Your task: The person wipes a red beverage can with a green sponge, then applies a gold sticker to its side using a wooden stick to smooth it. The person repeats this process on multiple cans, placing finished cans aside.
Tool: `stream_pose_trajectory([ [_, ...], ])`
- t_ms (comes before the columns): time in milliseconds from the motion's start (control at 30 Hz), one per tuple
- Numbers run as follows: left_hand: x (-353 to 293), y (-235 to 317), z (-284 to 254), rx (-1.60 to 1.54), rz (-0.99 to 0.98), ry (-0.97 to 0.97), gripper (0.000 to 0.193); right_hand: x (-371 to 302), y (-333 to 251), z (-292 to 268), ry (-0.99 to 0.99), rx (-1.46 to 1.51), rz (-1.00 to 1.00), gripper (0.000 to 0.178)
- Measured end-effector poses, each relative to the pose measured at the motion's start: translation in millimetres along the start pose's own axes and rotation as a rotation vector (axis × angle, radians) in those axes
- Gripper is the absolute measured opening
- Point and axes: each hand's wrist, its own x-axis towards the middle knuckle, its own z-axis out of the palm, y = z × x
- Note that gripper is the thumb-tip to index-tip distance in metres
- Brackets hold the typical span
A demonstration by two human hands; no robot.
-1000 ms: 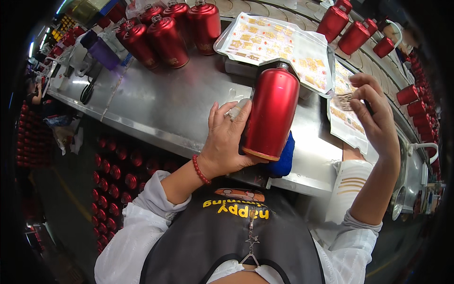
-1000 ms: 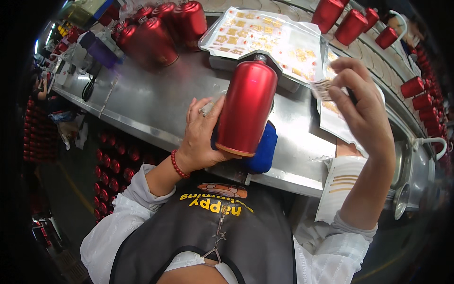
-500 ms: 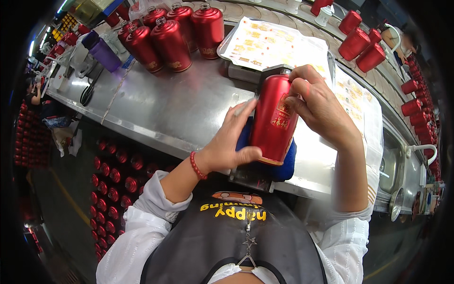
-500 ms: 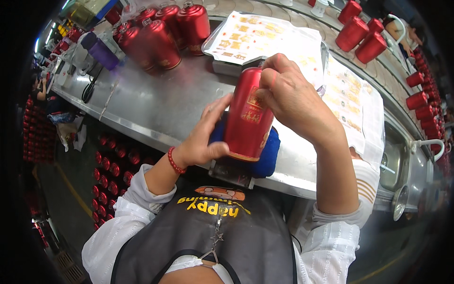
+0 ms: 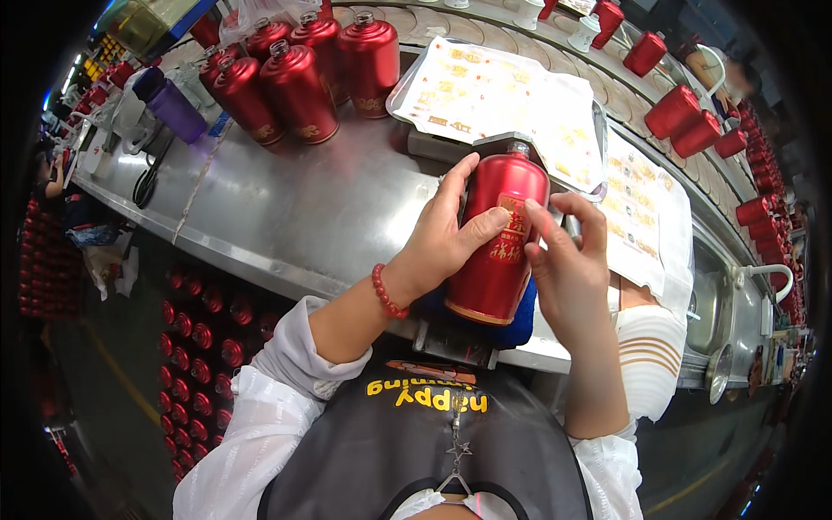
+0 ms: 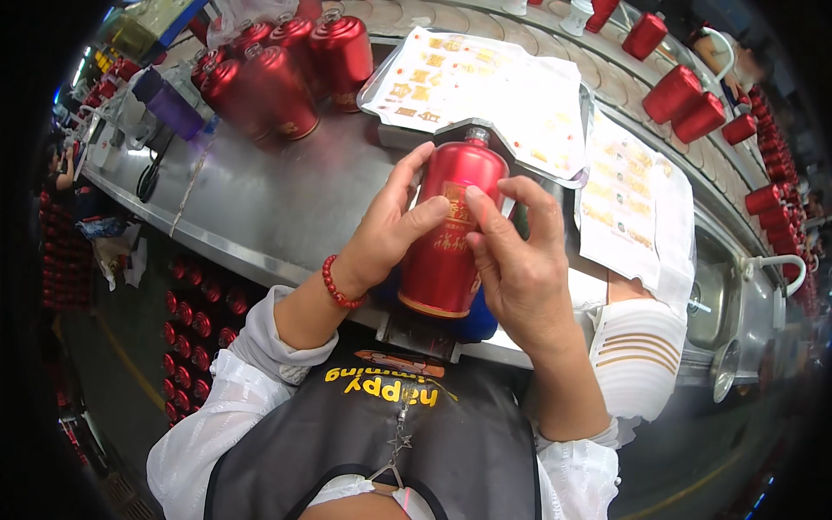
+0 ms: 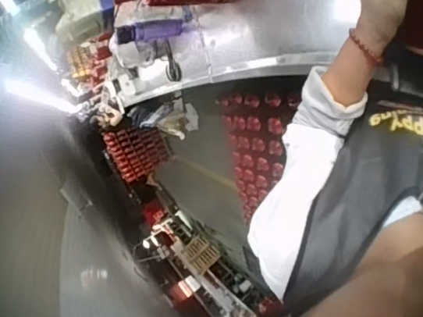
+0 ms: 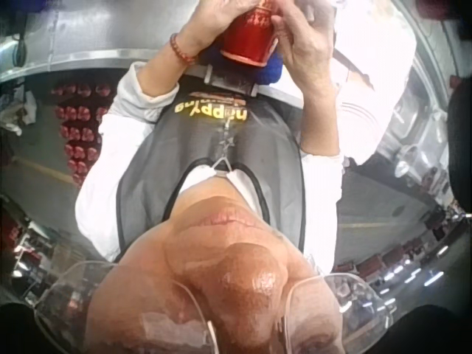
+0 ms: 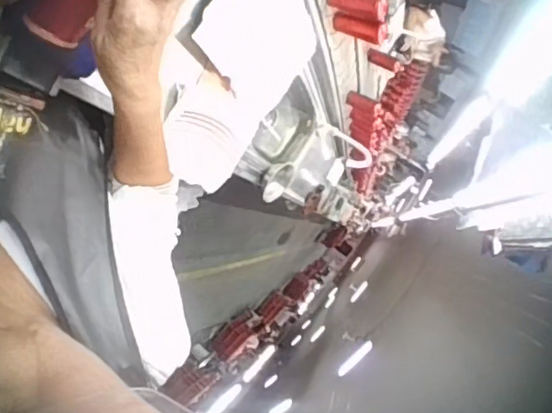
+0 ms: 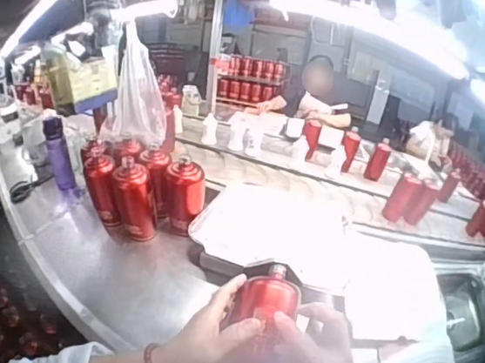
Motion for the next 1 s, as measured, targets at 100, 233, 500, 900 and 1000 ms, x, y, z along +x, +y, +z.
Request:
stream_pose_trajectory([
  [100, 6, 0, 0, 0.025, -0.011, 0.007, 0.078, -9, 5, 8, -0.036, 0.004, 0.030, 0.038],
  [233, 5, 2, 1, -0.007, -0.011, 0.004, 0.082, -8, 3, 9, -0.001, -0.005, 0.016, 0.042],
  [500, 4, -4, 3, 0.088, 0.075, 0.048, 0.087, -7, 6, 12, 0.006, 0.003, -0.001, 0.043],
  [900, 1, -1, 4, 0.021, 0.054, 0.029, 0.091, -12, 16, 2, 0.006, 0.026, 0.025, 0.058],
  [1000, 6, -8, 0, -0.009, 0.069, 0.002, 0.095, -8, 24, -1, 0.062, 0.001, -0.012, 0.059],
])
